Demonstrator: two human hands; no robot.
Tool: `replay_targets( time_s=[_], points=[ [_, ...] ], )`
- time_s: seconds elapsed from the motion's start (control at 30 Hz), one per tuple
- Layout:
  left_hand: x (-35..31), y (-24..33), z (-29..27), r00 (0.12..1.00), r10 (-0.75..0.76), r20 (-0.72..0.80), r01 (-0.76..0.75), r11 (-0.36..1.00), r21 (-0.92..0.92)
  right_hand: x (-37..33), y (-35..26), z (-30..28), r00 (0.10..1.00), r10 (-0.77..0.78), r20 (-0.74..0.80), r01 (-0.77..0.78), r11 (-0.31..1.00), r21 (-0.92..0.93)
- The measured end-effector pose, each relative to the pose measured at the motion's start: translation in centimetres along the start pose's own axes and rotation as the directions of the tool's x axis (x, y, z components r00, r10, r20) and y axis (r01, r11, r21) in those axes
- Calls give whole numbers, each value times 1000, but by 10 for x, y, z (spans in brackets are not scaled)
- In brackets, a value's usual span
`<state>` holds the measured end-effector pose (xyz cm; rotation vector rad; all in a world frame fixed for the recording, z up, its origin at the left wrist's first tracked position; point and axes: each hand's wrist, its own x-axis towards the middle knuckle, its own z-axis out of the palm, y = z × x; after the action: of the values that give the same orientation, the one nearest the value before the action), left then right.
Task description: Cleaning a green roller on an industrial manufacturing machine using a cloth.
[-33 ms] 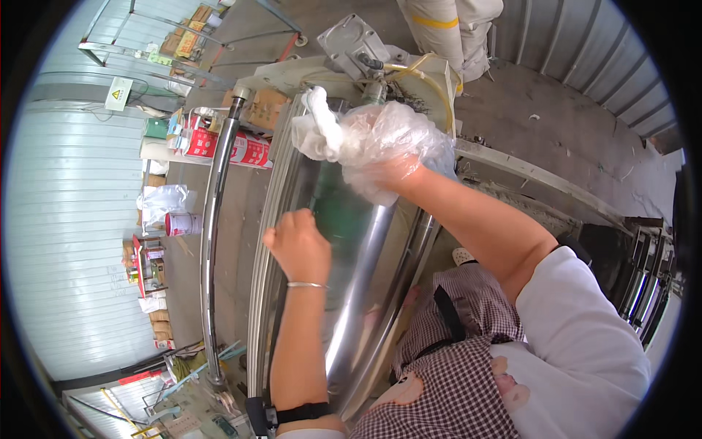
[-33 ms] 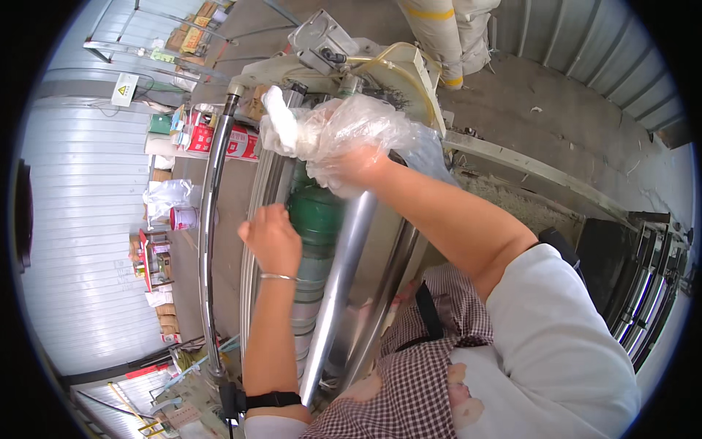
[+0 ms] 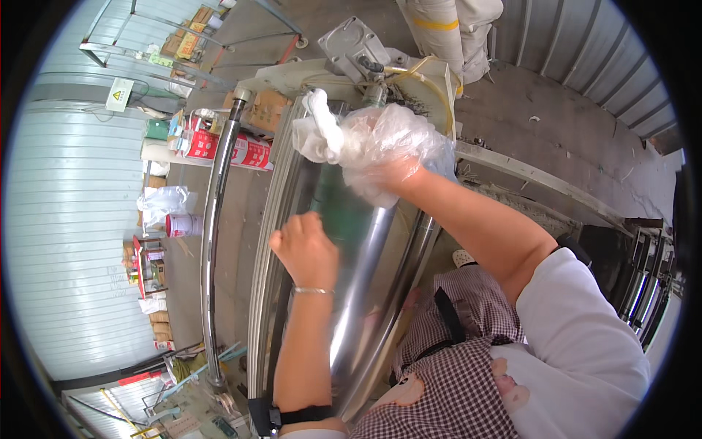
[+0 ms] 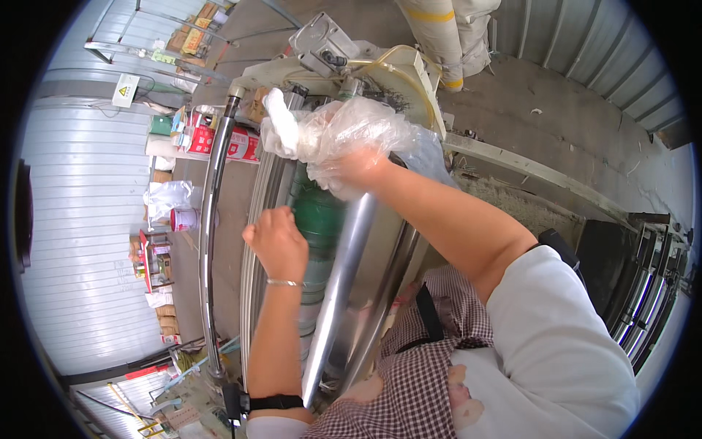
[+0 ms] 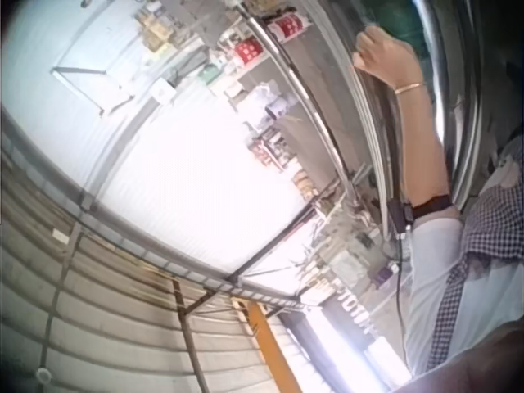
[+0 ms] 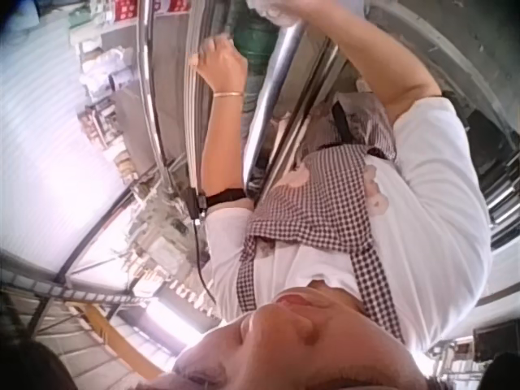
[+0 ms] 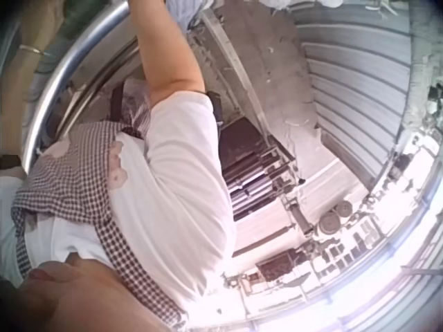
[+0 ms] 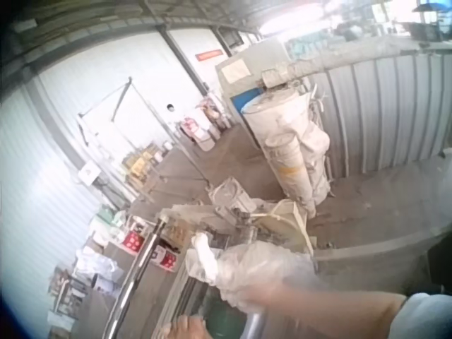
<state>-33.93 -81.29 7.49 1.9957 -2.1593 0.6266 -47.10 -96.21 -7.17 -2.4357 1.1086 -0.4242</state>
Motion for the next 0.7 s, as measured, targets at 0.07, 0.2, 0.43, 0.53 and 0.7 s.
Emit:
replay_targets(
  time_s=[0.07,0.2,0.43,0.53,0.7],
  points=[
    [-8,27,-6,986,143,83,-136,987,-83,-2,21,21,997,-50,-59,46,997,-67],
    [2,27,-14,995,98,19,-93,977,-190,7,58,52,907,-349,-237,256,902,-349],
    [2,-49,19,874,-352,335,451,844,-291,-14,-35,-79,881,223,416,-288,952,99],
    [7,-11,2,959,-169,228,232,929,-288,-6,36,18,971,-235,55,240,958,-158],
    [-1,-24,-7,988,25,154,9,976,-216,-18,-16,-50,904,-405,138,339,481,-808]
  ],
)
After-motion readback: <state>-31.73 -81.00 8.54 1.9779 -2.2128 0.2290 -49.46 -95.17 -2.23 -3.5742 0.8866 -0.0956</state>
